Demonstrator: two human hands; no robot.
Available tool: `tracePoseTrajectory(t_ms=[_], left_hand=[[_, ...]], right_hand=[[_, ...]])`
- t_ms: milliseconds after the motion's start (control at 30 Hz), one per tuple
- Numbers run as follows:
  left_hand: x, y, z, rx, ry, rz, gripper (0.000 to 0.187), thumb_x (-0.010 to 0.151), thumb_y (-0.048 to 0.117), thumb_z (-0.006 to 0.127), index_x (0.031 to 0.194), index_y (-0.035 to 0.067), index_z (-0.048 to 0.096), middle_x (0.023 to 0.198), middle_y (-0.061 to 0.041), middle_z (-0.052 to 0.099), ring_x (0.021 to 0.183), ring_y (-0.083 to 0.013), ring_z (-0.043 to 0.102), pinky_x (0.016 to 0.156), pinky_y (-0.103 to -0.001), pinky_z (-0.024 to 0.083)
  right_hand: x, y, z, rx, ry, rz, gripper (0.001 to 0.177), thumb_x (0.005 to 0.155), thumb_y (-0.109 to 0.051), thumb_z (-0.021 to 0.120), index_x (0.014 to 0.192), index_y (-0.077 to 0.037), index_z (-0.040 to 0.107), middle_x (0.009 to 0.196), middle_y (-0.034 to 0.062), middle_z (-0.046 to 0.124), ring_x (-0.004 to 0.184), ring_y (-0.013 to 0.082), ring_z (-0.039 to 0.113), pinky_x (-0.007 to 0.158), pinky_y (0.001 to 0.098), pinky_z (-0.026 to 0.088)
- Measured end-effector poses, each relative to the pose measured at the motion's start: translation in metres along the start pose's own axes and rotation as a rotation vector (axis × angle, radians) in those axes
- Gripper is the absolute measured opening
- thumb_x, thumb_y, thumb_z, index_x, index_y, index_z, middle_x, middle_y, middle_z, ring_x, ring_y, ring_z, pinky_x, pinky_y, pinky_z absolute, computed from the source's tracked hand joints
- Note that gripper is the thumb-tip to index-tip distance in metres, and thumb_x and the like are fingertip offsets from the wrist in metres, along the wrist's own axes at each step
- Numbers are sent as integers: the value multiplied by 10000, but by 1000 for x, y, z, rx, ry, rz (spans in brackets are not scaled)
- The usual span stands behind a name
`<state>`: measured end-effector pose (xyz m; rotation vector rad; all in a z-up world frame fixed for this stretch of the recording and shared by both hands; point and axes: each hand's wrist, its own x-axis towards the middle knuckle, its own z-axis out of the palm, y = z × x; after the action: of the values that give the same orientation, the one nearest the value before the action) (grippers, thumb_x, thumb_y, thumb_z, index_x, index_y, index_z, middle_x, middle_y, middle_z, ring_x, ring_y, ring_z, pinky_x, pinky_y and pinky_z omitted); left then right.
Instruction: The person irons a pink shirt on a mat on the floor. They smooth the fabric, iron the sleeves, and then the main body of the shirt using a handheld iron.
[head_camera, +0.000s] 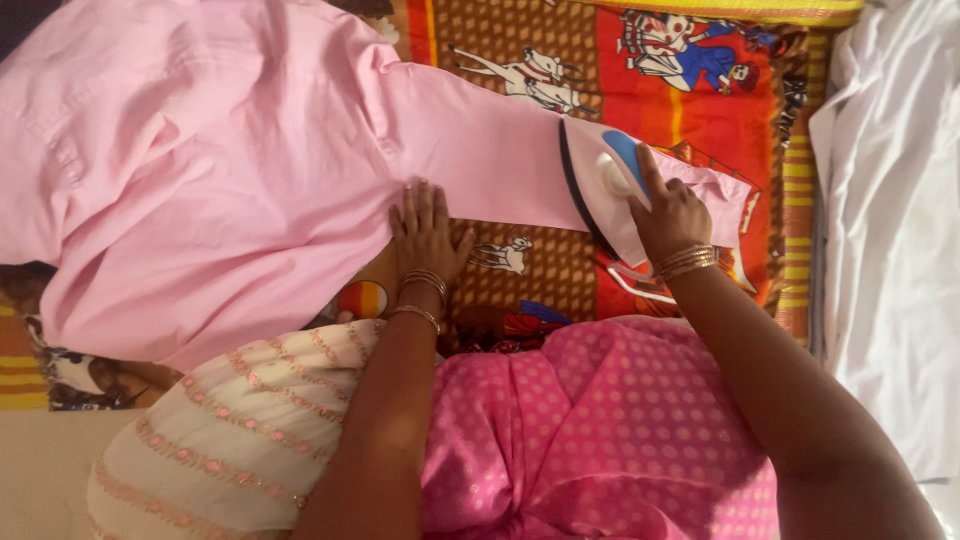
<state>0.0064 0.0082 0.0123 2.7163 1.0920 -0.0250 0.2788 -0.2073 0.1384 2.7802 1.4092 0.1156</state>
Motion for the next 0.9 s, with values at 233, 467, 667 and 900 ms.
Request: tracePoseTrajectory(t_ms=[233, 467, 667, 900], left_hand=[[-5, -1, -3, -11, 46, 4, 855, 963, 621, 444, 1595, 60, 312, 1697, -174, 198, 1571, -361, 113, 1248, -592, 100], [-4, 0, 1, -5, 164, 54, 872, 960, 613, 491, 1591, 24, 370, 1675, -242, 248, 1559, -407, 165, 1231, -611, 133], [-8, -4, 9, -20, 193, 58, 884, 946, 601, 535, 1591, 13, 398, 1680, -255, 289, 1564, -410, 218, 1245, -617, 155], [-4, -9, 17, -2, 250, 83, 867, 950, 571, 565, 1581, -3, 406, 1661, -264, 315, 1547, -407, 246, 1234, -620, 170]], right_hand=[[-74, 81, -14, 32, -98, 376, 865, 888, -363, 769, 1631, -323, 326, 1054, 249, 699, 929, 447, 691, 747, 554, 551], [-165, 177, -16, 333, 172, 719, 745, 901, -286, 793, 1558, -169, 460, 1242, 253, 683, 1108, 443, 666, 896, 518, 530], [-231, 215, 5, 200, 192, 976, 703, 830, -206, 855, 1442, -109, 523, 1202, 212, 704, 1062, 411, 678, 879, 509, 529], [-203, 217, 31, 375, 213, 875, 686, 854, -215, 835, 1462, -137, 525, 1221, 205, 707, 1089, 381, 691, 911, 480, 541]])
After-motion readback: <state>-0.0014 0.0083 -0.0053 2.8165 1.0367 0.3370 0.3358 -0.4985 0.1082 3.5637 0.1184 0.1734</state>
